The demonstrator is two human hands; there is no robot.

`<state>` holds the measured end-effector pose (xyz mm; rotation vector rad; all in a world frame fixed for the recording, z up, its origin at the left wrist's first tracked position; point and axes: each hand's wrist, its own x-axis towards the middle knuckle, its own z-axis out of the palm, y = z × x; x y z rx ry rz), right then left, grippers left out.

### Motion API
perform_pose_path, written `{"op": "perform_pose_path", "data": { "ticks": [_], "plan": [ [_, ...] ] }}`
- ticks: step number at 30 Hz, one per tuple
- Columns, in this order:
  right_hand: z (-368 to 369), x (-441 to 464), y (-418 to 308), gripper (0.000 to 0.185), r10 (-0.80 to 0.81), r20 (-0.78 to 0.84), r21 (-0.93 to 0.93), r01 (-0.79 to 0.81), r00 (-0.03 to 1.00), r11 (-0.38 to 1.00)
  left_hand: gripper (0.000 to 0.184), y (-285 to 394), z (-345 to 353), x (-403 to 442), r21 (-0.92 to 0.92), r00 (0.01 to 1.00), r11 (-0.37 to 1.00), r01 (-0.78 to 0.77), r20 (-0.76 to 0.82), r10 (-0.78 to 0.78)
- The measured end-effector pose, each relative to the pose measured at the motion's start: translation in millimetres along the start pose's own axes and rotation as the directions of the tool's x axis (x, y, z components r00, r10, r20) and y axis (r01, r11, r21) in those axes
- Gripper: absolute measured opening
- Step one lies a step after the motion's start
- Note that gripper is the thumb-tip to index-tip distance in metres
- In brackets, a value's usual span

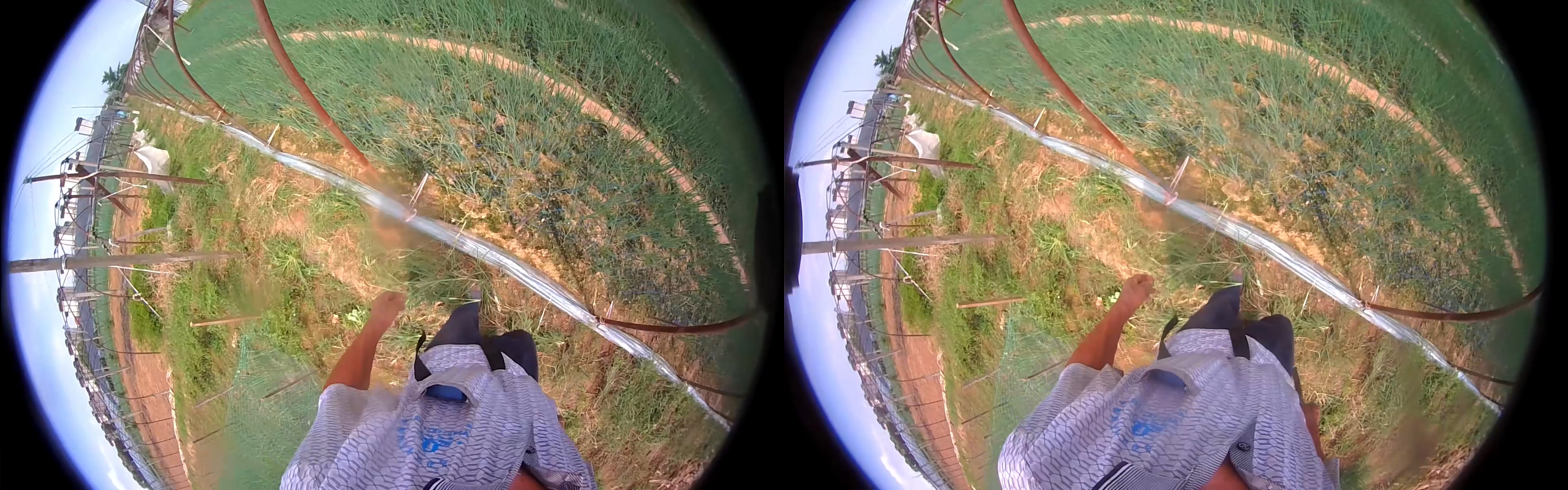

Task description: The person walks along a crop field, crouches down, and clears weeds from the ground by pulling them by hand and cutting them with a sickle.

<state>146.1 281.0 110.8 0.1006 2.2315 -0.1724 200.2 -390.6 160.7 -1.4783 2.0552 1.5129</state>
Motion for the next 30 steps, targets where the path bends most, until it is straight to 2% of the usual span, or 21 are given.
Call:
{"op": "perform_pose_path", "data": {
  "ticks": [2,3,4,5,6,8,9,10,11,12,14,15,17,18,20,22,23,25,27,28,30],
  "plan": [
    [35,49,49,0.038,-0.156,0.010,-0.198,0.155,0.988,0.968,0.033,-26,-2,-4,-0.212,0.998,0.977,0.001,-0.063,-0.015],
    [66,91,86,0.039,-0.290,0.007,-0.406,0.268,0.957,0.874,0.032,-39,-2,-10,-0.095,0.997,0.995,0.039,-0.068,-0.046],
    [13,63,27,0.038,-0.190,0.044,-0.081,0.193,0.981,0.978,0.032,-45,3,-21,-0.110,0.995,0.993,0.052,-0.076,-0.060],
    [-49,29,-42,0.038,-0.087,0.080,0.245,0.065,0.993,0.967,0.029,-51,8,-33,-0.140,0.984,0.980,0.145,-0.082,-0.157],
    [-87,8,-93,0.038,-0.028,0.060,0.221,0.014,0.998,0.975,0.026,-57,15,-46,-0.168,0.964,0.957,0.235,-0.083,-0.251],
    [-166,-49,-202,0.035,0.069,0.043,0.287,-0.079,0.997,0.955,0.022,-112,40,-62,-0.133,0.972,0.964,0.229,-0.027,-0.235],
    [-176,-59,-213,0.034,0.091,0.050,0.325,-0.103,0.995,0.940,0.020,-143,53,-72,0.054,0.998,0.998,0.037,0.040,-0.040],
    [-185,-69,-224,0.033,0.114,0.056,0.362,-0.126,0.992,0.924,0.018,-133,60,-93,-0.147,0.980,0.974,0.172,0.129,-0.154],
    [-178,-62,-216,0.029,0.071,-0.040,0.498,-0.042,0.997,0.866,0.017,-123,66,-115,-0.318,0.940,0.891,0.324,0.215,-0.265],
    [-176,-59,-209,0.025,0.042,-0.140,0.612,0.053,0.989,0.789,0.017,-111,75,-133,-0.325,0.935,0.883,0.339,0.219,-0.279],
    [-174,-61,-196,0.020,0.059,-0.131,0.605,0.033,0.990,0.796,0.016,-103,89,-163,-0.245,0.959,0.927,0.284,0.065,-0.276],
    [-160,-46,-172,0.019,0.015,-0.100,0.658,0.055,0.995,0.751,0.018,-107,92,-168,-0.351,0.923,0.855,0.382,0.098,-0.372],
    [-144,-39,-145,0.016,-0.052,-0.088,0.738,0.100,0.995,0.668,0.018,-112,91,-181,-0.353,0.934,0.865,0.356,0.095,-0.346],
    [-146,-39,-145,0.016,-0.067,-0.087,0.729,0.109,0.994,0.675,0.019,-108,88,-182,-0.347,0.950,0.885,0.310,0.086,-0.299],
    [-150,-40,-145,0.016,-0.026,-0.103,0.523,0.077,0.994,0.849,0.020,-102,80,-190,-0.370,0.951,0.881,0.296,0.033,-0.306],
    [-152,-47,-154,0.019,0.023,-0.011,0.548,-0.013,1.000,0.836,0.021,-101,71,-188,-0.411,0.943,0.860,0.303,0.000,-0.333],
    [-141,-36,-138,0.021,-0.063,-0.176,0.209,0.100,0.982,0.973,0.022,-100,66,-186,-0.442,0.938,0.844,0.303,-0.018,-0.346],
    [-144,-28,-145,0.024,-0.215,-0.298,-0.189,0.163,0.930,0.968,0.023,-93,56,-186,-0.513,0.924,0.802,0.306,-0.043,-0.380],
    [-147,-21,-166,0.028,0.005,-0.267,0.211,0.054,0.964,0.976,0.025,-91,49,-187,-0.560,0.905,0.761,0.328,-0.045,-0.423],
    [-155,-19,-185,0.028,-0.003,-0.269,0.203,0.060,0.963,0.977,0.027,-98,49,-187,-0.569,0.895,0.745,0.347,-0.037,-0.445],
    [-178,-9,-218,0.033,-0.022,0.019,-0.004,0.022,1.000,1.000,0.030,-167,71,-175,-0.465,0.915,0.834,0.296,-0.113,-0.388]
  ]
}}
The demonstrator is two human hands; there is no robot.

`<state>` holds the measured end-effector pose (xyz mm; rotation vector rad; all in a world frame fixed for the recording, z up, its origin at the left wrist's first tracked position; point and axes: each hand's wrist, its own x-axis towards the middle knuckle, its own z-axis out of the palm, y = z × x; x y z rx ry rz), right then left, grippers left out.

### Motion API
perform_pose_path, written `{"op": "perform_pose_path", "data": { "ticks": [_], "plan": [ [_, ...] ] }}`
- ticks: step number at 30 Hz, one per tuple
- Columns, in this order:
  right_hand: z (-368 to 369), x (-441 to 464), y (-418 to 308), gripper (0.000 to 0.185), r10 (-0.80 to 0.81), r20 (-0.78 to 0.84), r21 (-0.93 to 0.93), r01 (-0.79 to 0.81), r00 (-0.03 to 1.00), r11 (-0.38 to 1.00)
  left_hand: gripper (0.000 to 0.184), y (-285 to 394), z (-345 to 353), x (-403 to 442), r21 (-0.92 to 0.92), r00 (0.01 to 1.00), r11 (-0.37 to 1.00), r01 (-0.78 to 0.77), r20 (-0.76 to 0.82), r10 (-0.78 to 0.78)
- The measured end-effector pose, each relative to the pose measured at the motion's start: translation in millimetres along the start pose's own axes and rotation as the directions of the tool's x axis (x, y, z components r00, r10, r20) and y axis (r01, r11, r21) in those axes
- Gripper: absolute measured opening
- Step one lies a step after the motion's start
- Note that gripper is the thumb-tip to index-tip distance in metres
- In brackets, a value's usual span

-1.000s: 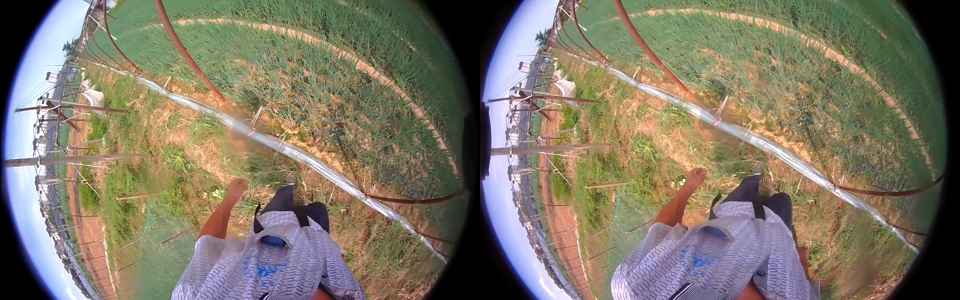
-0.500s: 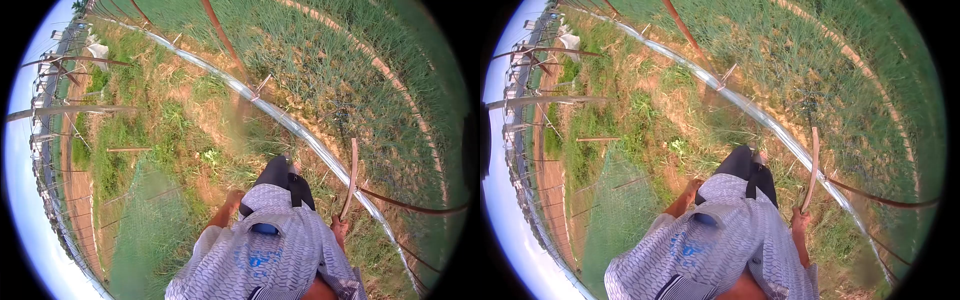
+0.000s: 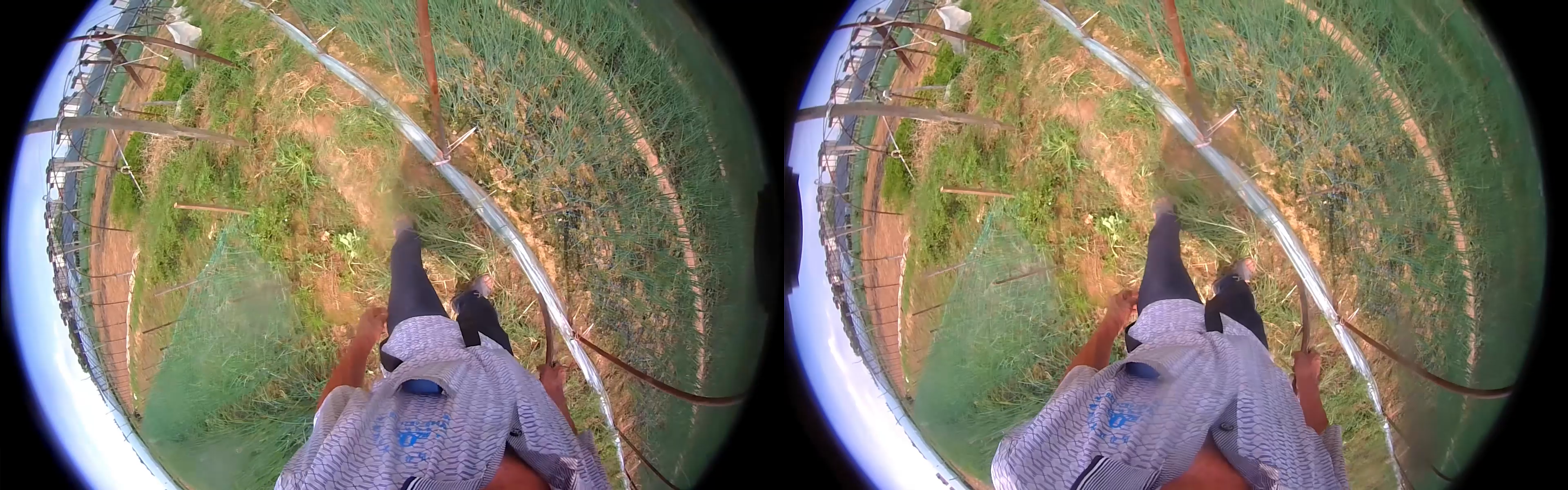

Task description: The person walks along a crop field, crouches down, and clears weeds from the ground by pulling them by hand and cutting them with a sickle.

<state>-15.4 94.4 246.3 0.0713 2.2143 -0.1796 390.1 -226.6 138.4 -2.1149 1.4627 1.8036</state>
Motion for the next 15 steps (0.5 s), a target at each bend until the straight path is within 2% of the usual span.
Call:
{"op": "perform_pose_path", "data": {
  "ticks": [1,2,4,5,7,8,10,11,12,13,14,15],
  "plan": [
    [26,59,61,0.035,-0.547,0.098,-0.456,0.526,0.831,0.718,0.030,-13,-3,7,0.030,0.999,0.999,0.042,0.009,-0.042],
    [29,58,40,0.035,-0.548,0.089,-0.455,0.523,0.832,0.720,0.031,-19,-7,13,0.059,0.996,0.995,0.082,0.016,-0.083],
    [29,56,-11,0.036,-0.323,0.007,-0.246,0.315,0.946,0.917,0.030,-9,-22,6,0.118,0.998,0.992,0.052,0.027,-0.056],
    [27,46,-51,0.033,-0.250,0.028,-0.187,0.251,0.968,0.950,0.030,-7,-29,6,0.118,0.998,0.992,0.051,0.035,-0.055],
    [18,-2,-167,0.027,-0.193,0.144,-0.065,0.204,0.971,0.977,0.026,-3,-48,14,-0.014,0.988,0.989,0.150,0.045,-0.149],
    [17,-19,-215,0.024,-0.183,0.204,0.029,0.181,0.962,0.983,0.021,-32,-56,38,0.151,0.996,0.984,0.090,-0.017,-0.088],
    [33,-30,-290,0.021,-0.197,0.307,0.286,0.107,0.931,0.952,0.015,-20,-87,61,0.415,0.979,0.886,-0.206,0.097,0.182],
    [41,-39,-323,0.018,-0.246,0.411,0.511,0.002,0.878,0.860,0.015,-5,-106,74,0.420,0.975,0.879,-0.223,0.117,0.192],
    [37,-59,-360,0.018,-0.266,0.505,0.594,-0.108,0.821,0.797,0.013,15,-123,84,0.401,0.990,0.910,-0.103,0.126,0.057],
    [44,-63,-383,0.019,-0.292,0.502,0.584,-0.070,0.814,0.809,0.012,30,-142,88,0.384,0.987,0.923,0.028,0.135,-0.087],
    [52,-68,-403,0.021,-0.322,0.499,0.576,-0.029,0.805,0.817,0.012,47,-161,90,0.392,0.986,0.920,0.020,0.144,-0.083],
    [55,-84,-426,0.024,-0.285,0.465,0.476,0.034,0.839,0.879,0.015,68,-181,92,-0.069,0.988,0.986,0.150,0.046,-0.147]
  ]
}}
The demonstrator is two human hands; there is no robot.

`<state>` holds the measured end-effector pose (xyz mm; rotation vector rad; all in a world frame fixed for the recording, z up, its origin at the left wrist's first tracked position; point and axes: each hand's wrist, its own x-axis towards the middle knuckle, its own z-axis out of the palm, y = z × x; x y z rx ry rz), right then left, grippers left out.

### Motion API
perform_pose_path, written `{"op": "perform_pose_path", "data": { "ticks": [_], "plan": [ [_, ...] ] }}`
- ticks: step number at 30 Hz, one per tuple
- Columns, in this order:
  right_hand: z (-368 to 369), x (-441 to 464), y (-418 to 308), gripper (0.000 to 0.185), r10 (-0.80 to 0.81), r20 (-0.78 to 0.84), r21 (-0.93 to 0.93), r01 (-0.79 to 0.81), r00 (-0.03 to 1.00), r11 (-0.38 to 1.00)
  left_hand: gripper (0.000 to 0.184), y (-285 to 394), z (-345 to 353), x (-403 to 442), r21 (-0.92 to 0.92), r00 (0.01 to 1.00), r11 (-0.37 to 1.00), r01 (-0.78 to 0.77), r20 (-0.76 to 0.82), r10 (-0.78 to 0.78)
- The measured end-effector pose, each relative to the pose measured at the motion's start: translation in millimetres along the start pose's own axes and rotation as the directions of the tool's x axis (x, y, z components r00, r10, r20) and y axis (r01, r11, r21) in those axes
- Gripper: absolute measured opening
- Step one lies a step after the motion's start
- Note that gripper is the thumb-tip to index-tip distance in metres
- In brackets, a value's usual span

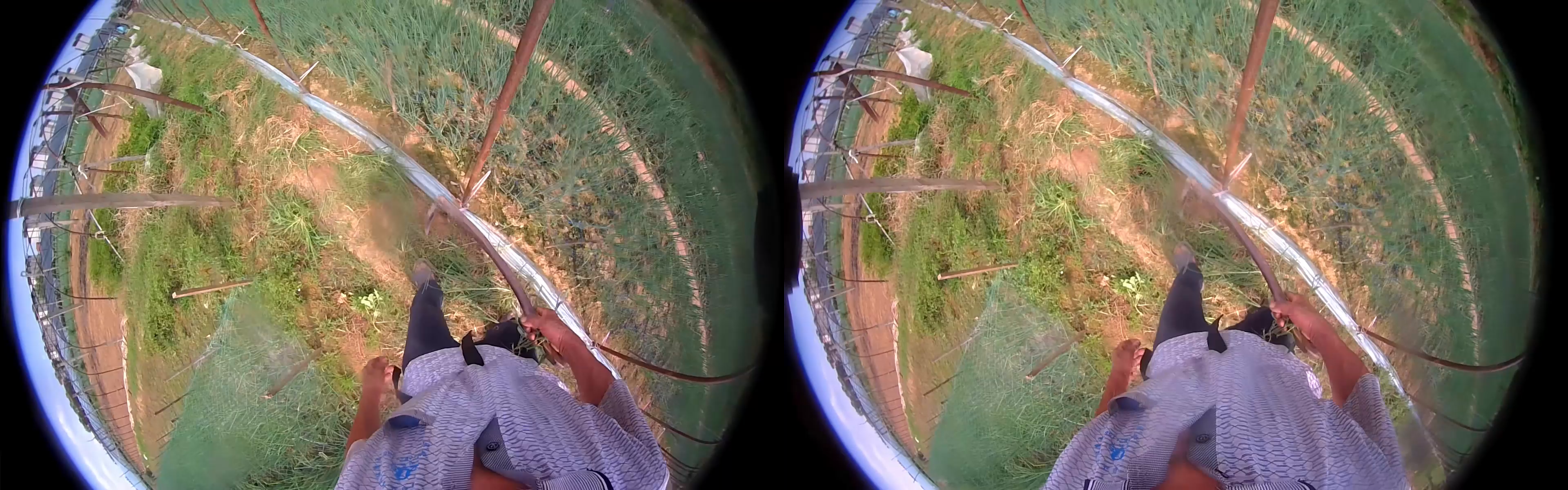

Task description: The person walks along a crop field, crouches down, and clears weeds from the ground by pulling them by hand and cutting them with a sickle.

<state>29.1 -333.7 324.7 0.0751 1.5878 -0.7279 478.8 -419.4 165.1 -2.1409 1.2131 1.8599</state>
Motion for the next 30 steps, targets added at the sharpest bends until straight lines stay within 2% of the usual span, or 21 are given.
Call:
{"op": "perform_pose_path", "data": {
  "ticks": [1,2,3,5,7,8,9,10,11,12,13,15,17,21,23,24,25,28,30],
  "plan": [
    [12,9,-12,0.024,-0.004,-0.007,0.004,0.004,1.000,1.000,0.020,19,-14,0,-0.470,0.993,0.881,0.059,-0.063,-0.101],
    [22,21,-21,0.027,0.005,-0.083,-0.338,-0.033,0.997,0.940,0.025,36,-37,2,-0.470,0.996,0.882,0.043,-0.049,-0.074],
    [30,30,-31,0.030,-0.003,-0.157,-0.637,-0.099,0.988,0.765,0.025,46,-53,8,-0.470,0.996,0.881,0.051,-0.042,-0.080],
    [64,41,-62,0.034,-0.071,-0.178,-0.629,-0.058,0.981,0.776,0.019,47,-81,8,-0.596,0.977,0.802,-0.033,-0.187,-0.099],
    [91,60,-81,0.031,0.001,-0.145,-0.522,-0.077,0.989,0.850,0.018,38,-102,8,-0.652,0.977,0.755,-0.068,-0.198,-0.083],
    [98,85,-72,0.026,-0.026,-0.140,-0.329,-0.022,0.990,0.944,0.017,37,-106,3,-0.665,0.974,0.746,-0.036,-0.189,-0.121],
    [112,92,-90,0.021,0.050,-0.145,-0.196,-0.078,0.988,0.977,0.017,32,-105,-3,-0.681,0.970,0.732,-0.003,-0.180,-0.163],
    [121,105,-101,0.020,0.039,-0.090,-0.132,-0.051,0.995,0.990,0.015,22,-103,-6,-0.687,0.966,0.726,0.046,-0.155,-0.208],
    [131,119,-110,0.020,0.031,-0.037,-0.059,-0.033,0.999,0.998,0.015,12,-100,-9,-0.687,0.954,0.717,0.115,-0.126,-0.273],
    [143,129,-123,0.020,0.043,-0.019,-0.031,-0.044,0.999,0.999,0.016,-2,-98,-10,-0.647,0.963,0.743,0.170,-0.051,-0.265],
    [156,141,-137,0.021,0.056,-0.003,-0.001,-0.056,0.998,0.998,0.018,-18,-91,-19,-0.708,0.983,0.697,0.117,-0.019,-0.184],
    [177,181,-149,0.021,0.082,-0.017,0.068,-0.081,0.996,0.994,0.018,-26,-74,-37,-0.677,0.967,0.718,0.162,-0.036,-0.251],
    [197,213,-167,0.018,0.173,0.098,0.357,-0.196,0.980,0.913,0.018,-23,-69,-53,-0.632,0.961,0.745,0.213,0.000,-0.275],
    [243,301,-184,0.013,0.226,0.030,0.442,-0.216,0.974,0.871,0.017,5,-97,-48,-0.582,0.947,0.767,0.268,0.013,-0.321],
    [280,344,-200,0.021,0.302,-0.014,0.454,-0.263,0.953,0.851,0.017,28,-121,-32,-0.587,0.939,0.758,0.283,0.009,-0.343],
    [311,340,-228,0.019,0.292,-0.017,0.582,-0.228,0.956,0.780,0.017,40,-133,-23,-0.603,0.936,0.746,0.283,0.003,-0.352],
    [337,347,-256,0.018,0.316,-0.002,0.586,-0.255,0.949,0.769,0.016,52,-147,-12,-0.624,0.935,0.731,0.276,-0.003,-0.356],
    [392,394,-290,0.016,0.305,0.102,0.508,-0.313,0.947,0.803,0.016,101,-196,18,-0.698,0.918,0.681,0.219,-0.088,-0.386],
    [421,392,-315,0.016,0.191,0.216,0.388,-0.263,0.958,0.883,0.016,159,-228,40,-0.747,0.895,0.653,0.122,-0.202,-0.398]
  ]
}}
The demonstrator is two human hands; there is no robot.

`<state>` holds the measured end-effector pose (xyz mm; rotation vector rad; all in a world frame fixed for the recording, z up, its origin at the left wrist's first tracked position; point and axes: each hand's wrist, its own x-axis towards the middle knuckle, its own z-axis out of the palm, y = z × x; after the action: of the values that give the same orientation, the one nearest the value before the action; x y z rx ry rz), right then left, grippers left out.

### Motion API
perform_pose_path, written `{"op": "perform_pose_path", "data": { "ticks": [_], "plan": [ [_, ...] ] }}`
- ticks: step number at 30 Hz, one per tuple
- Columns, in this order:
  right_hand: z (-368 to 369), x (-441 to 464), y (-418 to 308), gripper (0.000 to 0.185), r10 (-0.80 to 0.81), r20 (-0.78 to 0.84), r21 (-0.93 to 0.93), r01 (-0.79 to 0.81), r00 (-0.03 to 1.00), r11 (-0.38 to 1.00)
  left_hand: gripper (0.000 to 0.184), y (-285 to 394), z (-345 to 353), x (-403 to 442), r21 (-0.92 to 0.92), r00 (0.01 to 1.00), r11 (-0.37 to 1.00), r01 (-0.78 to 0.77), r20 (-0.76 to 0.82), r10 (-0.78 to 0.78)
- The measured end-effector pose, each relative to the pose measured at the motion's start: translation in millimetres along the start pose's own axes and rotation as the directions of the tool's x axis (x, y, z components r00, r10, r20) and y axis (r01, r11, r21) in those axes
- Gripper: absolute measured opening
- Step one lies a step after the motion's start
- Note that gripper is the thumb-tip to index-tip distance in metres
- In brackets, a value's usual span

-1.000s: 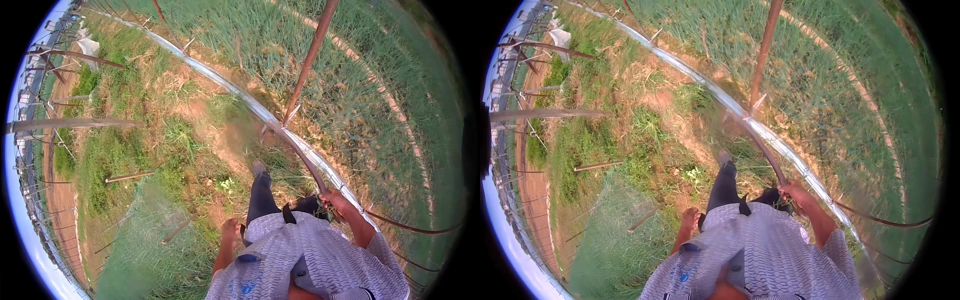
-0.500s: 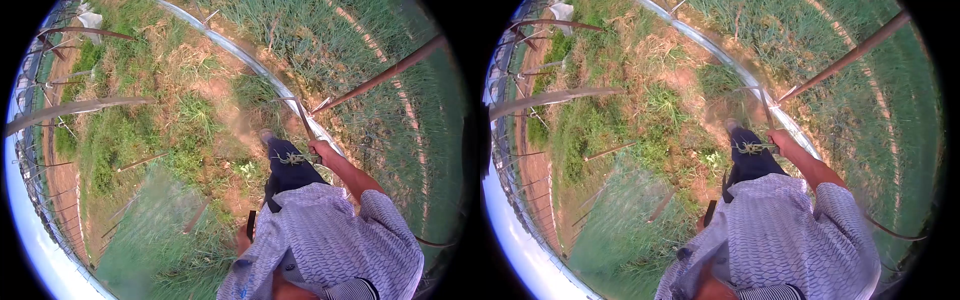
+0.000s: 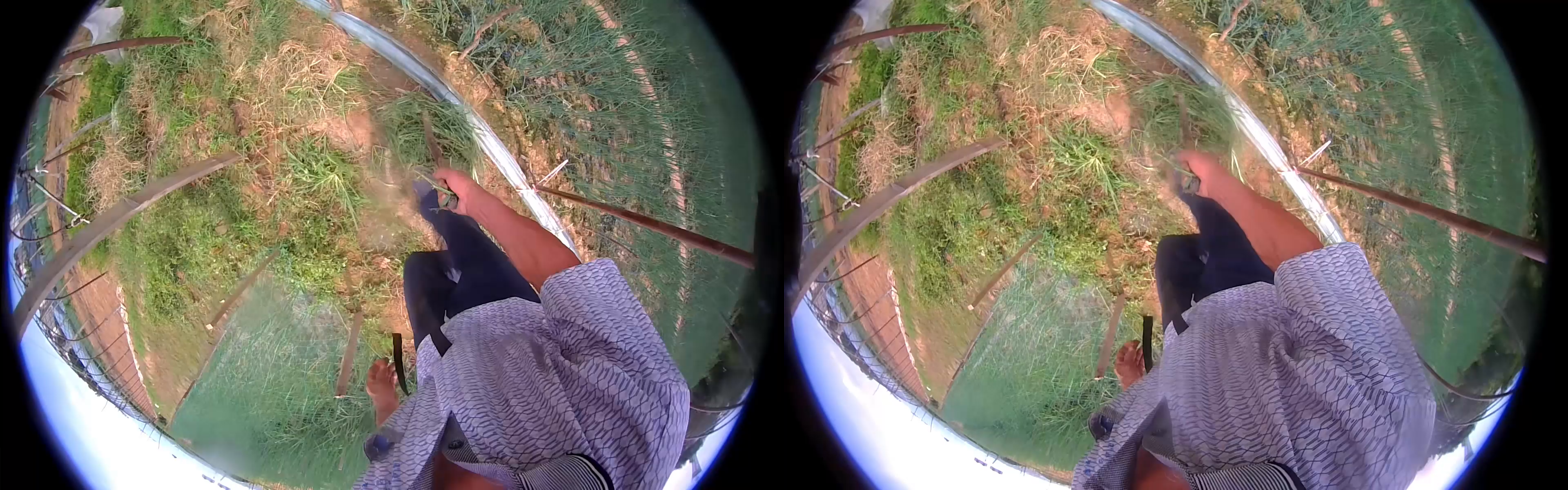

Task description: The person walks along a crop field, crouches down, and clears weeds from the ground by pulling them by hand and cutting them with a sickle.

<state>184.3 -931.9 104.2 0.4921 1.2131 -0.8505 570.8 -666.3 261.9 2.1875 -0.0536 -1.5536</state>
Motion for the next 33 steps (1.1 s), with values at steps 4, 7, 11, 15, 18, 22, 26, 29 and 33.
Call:
{"op": "perform_pose_path", "data": {
  "ticks": [4,7,11,15,18,22,26,29,33],
  "plan": [
    [51,-33,-18,0.018,-0.051,0.036,-0.263,0.059,0.998,0.963,0.017,88,40,15,0.020,0.995,0.996,-0.091,0.040,0.090],
    [66,-36,-31,0.019,-0.049,0.020,-0.364,0.053,0.999,0.930,0.021,115,44,35,0.139,0.985,0.987,-0.077,0.167,0.053],
    [82,-3,-41,0.015,0.039,-0.020,0.061,-0.038,0.999,0.997,0.025,120,52,62,0.178,0.985,0.984,0.003,0.171,-0.034],
    [92,24,-37,0.014,-0.044,-0.129,0.037,0.049,0.991,0.998,0.016,162,67,82,0.677,0.984,0.727,-0.114,0.177,-0.011],
    [106,10,-37,0.017,-0.179,-0.155,-0.413,0.101,0.972,0.905,0.022,159,35,148,0.218,0.962,0.974,0.065,0.245,-0.119],
    [147,51,-45,0.031,-0.432,0.090,-0.925,0.236,0.897,0.298,0.024,232,41,187,0.008,0.875,0.930,0.368,0.336,-0.349],
    [247,79,-103,0.039,-0.250,0.305,-0.950,0.275,0.919,-0.151,0.030,303,68,185,0.359,0.990,0.932,0.056,0.101,-0.099],
    [293,133,-135,0.035,-0.180,0.358,-0.882,0.269,0.916,-0.387,0.028,359,81,179,0.366,0.989,0.927,0.083,0.085,-0.122],
    [308,163,-171,0.032,-0.323,0.366,-0.867,0.194,0.873,-0.458,0.027,361,67,184,0.209,0.997,0.977,0.045,0.058,-0.058]
  ]
}}
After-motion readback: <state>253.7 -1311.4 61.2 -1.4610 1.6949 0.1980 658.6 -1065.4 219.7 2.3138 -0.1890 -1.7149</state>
